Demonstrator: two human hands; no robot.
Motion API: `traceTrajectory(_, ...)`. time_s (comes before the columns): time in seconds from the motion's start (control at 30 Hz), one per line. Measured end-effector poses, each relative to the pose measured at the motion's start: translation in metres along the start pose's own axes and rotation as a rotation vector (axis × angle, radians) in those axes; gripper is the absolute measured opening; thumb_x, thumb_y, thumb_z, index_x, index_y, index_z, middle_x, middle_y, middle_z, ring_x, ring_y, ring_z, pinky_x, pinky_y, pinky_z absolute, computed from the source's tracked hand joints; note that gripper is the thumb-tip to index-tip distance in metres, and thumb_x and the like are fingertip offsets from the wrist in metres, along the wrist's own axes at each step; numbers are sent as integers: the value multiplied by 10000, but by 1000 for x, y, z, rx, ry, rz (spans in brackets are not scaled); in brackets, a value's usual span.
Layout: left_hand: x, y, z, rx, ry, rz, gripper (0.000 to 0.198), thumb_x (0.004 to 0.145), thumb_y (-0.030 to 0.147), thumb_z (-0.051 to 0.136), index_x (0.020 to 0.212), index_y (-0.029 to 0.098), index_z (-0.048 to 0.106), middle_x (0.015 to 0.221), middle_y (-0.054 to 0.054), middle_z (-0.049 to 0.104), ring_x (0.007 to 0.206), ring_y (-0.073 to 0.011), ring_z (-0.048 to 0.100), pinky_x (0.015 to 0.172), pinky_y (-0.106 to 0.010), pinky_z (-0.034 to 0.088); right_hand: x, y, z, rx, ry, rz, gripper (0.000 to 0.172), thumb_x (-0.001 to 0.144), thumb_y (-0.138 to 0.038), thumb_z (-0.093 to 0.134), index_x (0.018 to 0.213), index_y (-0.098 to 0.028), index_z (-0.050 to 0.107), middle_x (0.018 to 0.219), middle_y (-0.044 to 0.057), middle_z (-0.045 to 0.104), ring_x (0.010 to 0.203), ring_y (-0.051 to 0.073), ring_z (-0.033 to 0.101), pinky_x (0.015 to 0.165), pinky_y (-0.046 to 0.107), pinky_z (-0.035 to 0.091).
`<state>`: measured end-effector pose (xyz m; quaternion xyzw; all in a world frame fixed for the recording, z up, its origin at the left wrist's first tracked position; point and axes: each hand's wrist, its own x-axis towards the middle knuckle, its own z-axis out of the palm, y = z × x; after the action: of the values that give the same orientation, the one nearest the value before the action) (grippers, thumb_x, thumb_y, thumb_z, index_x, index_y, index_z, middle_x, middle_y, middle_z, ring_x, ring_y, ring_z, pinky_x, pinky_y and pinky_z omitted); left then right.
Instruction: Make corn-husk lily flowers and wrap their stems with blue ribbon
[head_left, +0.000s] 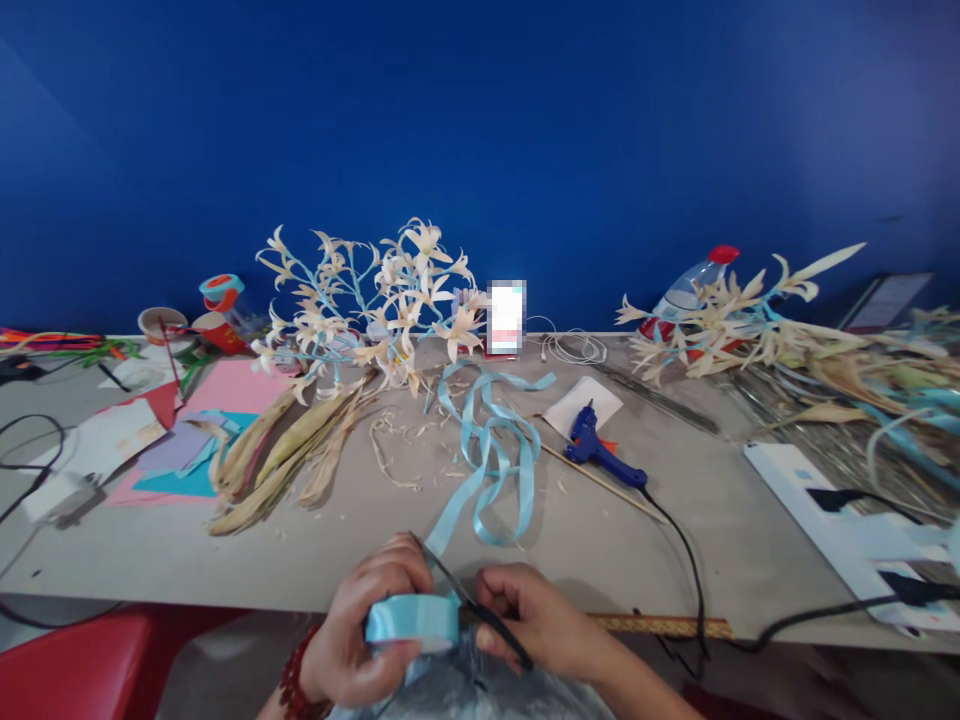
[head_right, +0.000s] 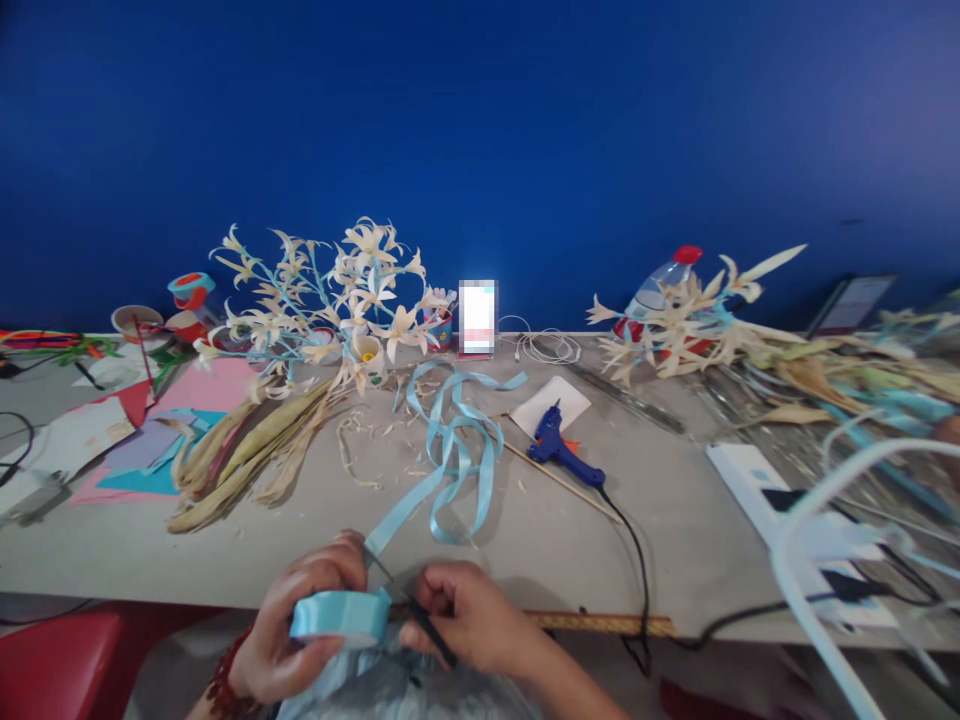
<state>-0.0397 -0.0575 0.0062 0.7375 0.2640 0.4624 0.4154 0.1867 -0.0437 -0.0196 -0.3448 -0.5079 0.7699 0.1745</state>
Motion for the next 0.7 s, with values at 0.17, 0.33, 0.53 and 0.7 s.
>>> traceTrajectory(0.17, -7, -3, -5, 43, 80, -22, 188, 816, 359, 593, 869, 196, 517, 906, -80, 525, 887, -252, 520, 924, -542, 357, 1, 0, 1, 37, 12, -13, 588, 595, -667, 740, 644, -202, 384, 457, -108, 412, 377, 43, 380, 366, 159, 263)
traceTrajectory(0.33, -13, -7, -8, 5, 135, -87, 199, 818, 361, 619, 952, 217, 596, 1208, -123, 464, 1190, -334, 439, 1028, -572, 304, -3, -8, -1, 50, 31, 5, 645, 534, -747, 710, 650, -206, 380, 459, -118, 392, 366, 37, 349, 360, 161, 273)
traceTrajectory(0.53, -17, -19, -1, -206, 68, -159, 327, 750, 499, 676, 838, 192, 604, 1544, -113, 223, 1397, -422, 209, 1078, -607, 243, -7, -8, -6, -8, 18, 13, 670, 509, -774, 695, 656, -203, 376, 463, -105, 423, 384, 39, 352, 378, 165, 246)
traceTrajectory(0.7, -3, -21, -5, -232, -38, -53, 343, 736, 534, 655, 801, 203, 594, 1466, -148, 411, 1421, -409, 158, 1079, -679, 93, -7, -7, -4, 39, -104, 49, 658, 501, -709, 760, 687, -198, 389, 496, -104, 444, 401, 32, 347, 390, 159, 271)
